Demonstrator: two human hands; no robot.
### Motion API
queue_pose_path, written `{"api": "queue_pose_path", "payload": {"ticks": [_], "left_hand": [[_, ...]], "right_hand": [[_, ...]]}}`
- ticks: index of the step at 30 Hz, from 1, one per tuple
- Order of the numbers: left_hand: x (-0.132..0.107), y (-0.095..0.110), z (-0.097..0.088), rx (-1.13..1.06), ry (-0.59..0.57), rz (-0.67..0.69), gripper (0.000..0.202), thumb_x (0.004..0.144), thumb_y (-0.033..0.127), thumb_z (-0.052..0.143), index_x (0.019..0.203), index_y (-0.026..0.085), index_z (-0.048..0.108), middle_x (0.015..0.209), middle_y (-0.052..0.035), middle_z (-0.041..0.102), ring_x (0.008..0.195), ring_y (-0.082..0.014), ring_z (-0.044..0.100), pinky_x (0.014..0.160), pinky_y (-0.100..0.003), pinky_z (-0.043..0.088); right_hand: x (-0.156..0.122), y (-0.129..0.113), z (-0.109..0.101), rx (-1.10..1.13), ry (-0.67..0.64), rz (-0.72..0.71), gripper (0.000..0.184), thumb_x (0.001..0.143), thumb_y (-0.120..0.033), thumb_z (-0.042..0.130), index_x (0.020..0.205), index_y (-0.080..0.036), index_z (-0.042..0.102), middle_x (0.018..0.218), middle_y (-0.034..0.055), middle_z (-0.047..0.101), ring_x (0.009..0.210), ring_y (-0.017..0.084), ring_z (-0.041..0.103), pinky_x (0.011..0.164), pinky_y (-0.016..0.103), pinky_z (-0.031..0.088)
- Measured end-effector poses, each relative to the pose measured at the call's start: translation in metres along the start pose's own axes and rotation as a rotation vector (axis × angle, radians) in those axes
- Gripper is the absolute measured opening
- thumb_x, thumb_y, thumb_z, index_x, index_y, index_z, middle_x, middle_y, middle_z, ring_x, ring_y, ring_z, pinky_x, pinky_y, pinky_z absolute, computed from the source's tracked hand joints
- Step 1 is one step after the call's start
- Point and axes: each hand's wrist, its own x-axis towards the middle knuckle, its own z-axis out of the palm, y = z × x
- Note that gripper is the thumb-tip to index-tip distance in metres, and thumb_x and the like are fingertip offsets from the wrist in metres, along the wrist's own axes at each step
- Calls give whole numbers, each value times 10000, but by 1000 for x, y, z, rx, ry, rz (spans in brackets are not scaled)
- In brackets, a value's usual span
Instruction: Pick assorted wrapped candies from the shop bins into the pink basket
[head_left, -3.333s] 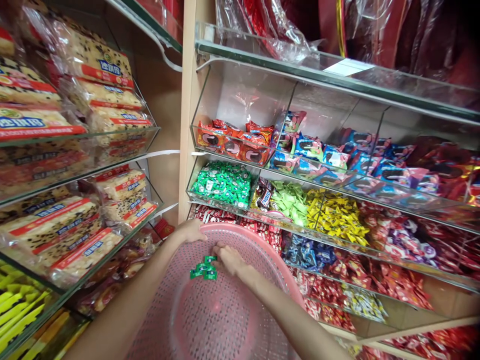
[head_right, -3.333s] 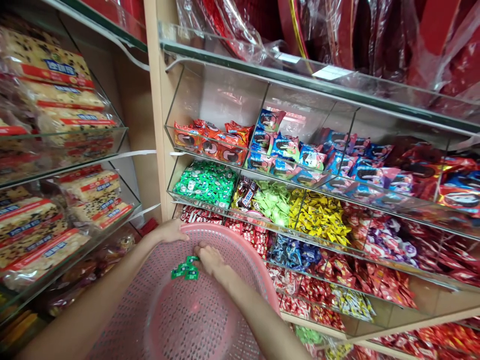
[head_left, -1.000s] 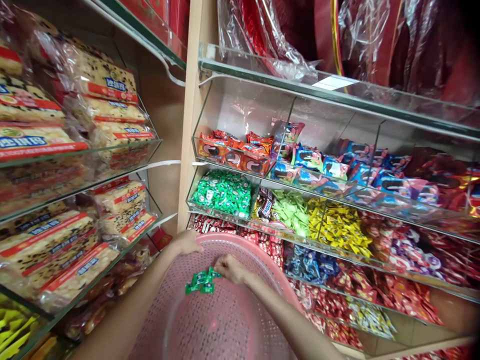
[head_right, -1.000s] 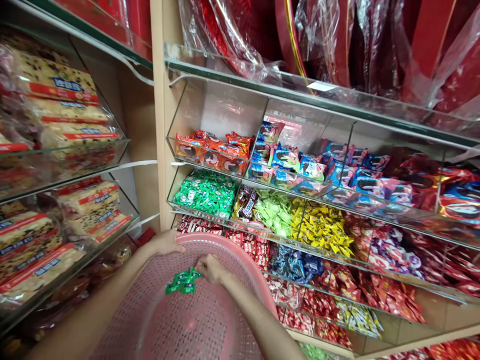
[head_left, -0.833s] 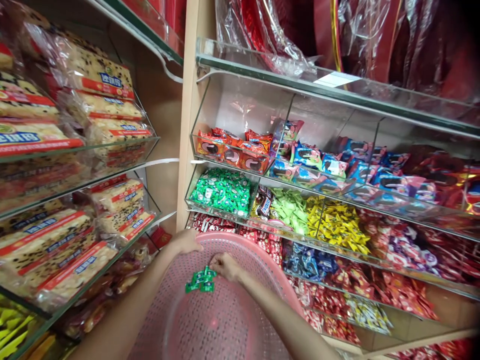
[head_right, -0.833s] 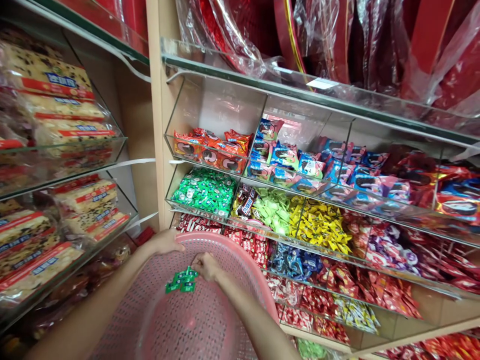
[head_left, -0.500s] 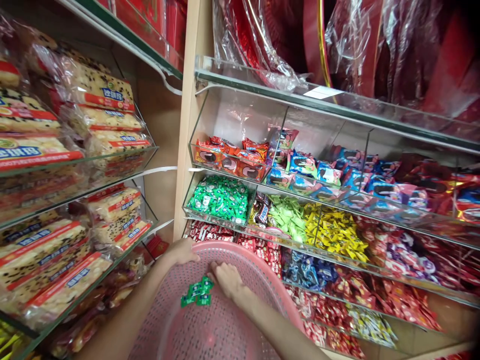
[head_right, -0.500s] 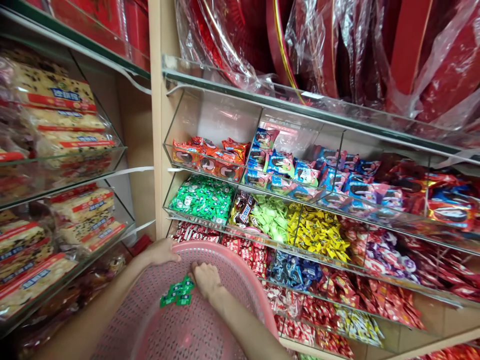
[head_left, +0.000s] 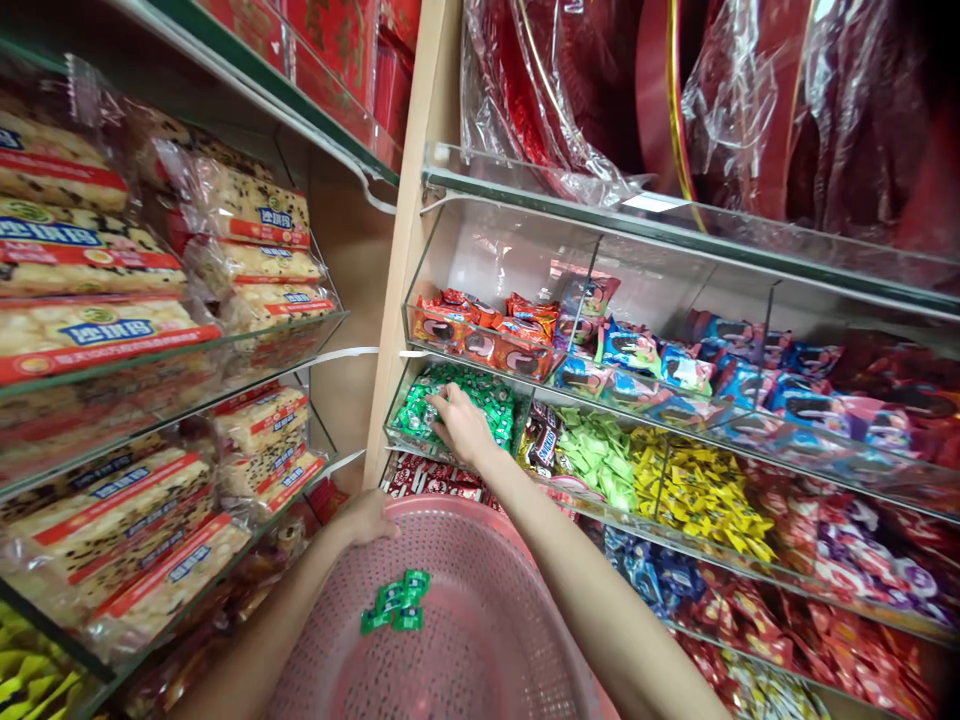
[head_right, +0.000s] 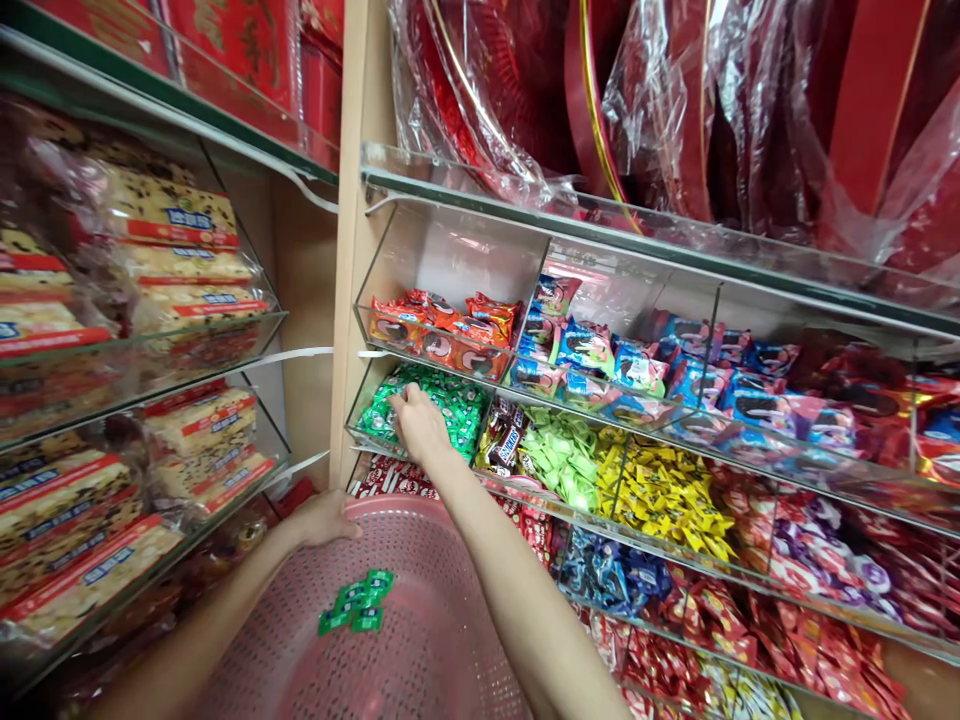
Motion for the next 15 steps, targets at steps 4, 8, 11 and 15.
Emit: {"api": "queue_pose_path", "payload": {"ticks": [4,8,11,15], "left_hand": [[1,-1,-2,2,0,27,273,560,417,598,729,213,663,636,16,645,649,-163,602,469,-211,311],[2,-1,-4,-5,0,15,296,558,432,608,758,222,667,669,14,658,663,-162,604,484,-206,332],[4,-2,-5,-2,-9,6,332,559,450,610,788,218,667,678,11,663,664,-162,603,495,-205,342],[7,-1,-6,0,-17,36,335,575,467,602,782,213,671,672,11,662,664,-154,599,515,-204,350]], "right_hand": [[11,1,-2,-86,-85,-68,319,775,-166,533,1089,-221,528,1088,80,423,924,191,446,742,302,391],[10,2,-2,-111,-59,-88,198,782,-158,521,974,-195,556,1079,83,430,918,192,442,729,307,387],[7,8,2,-60,-19,-104,152,776,-157,533,926,-186,537,1039,74,452,901,182,438,725,297,380],[3,16,2,66,44,-95,98,779,-171,540,874,-188,520,953,50,484,866,166,446,725,279,372]]}}
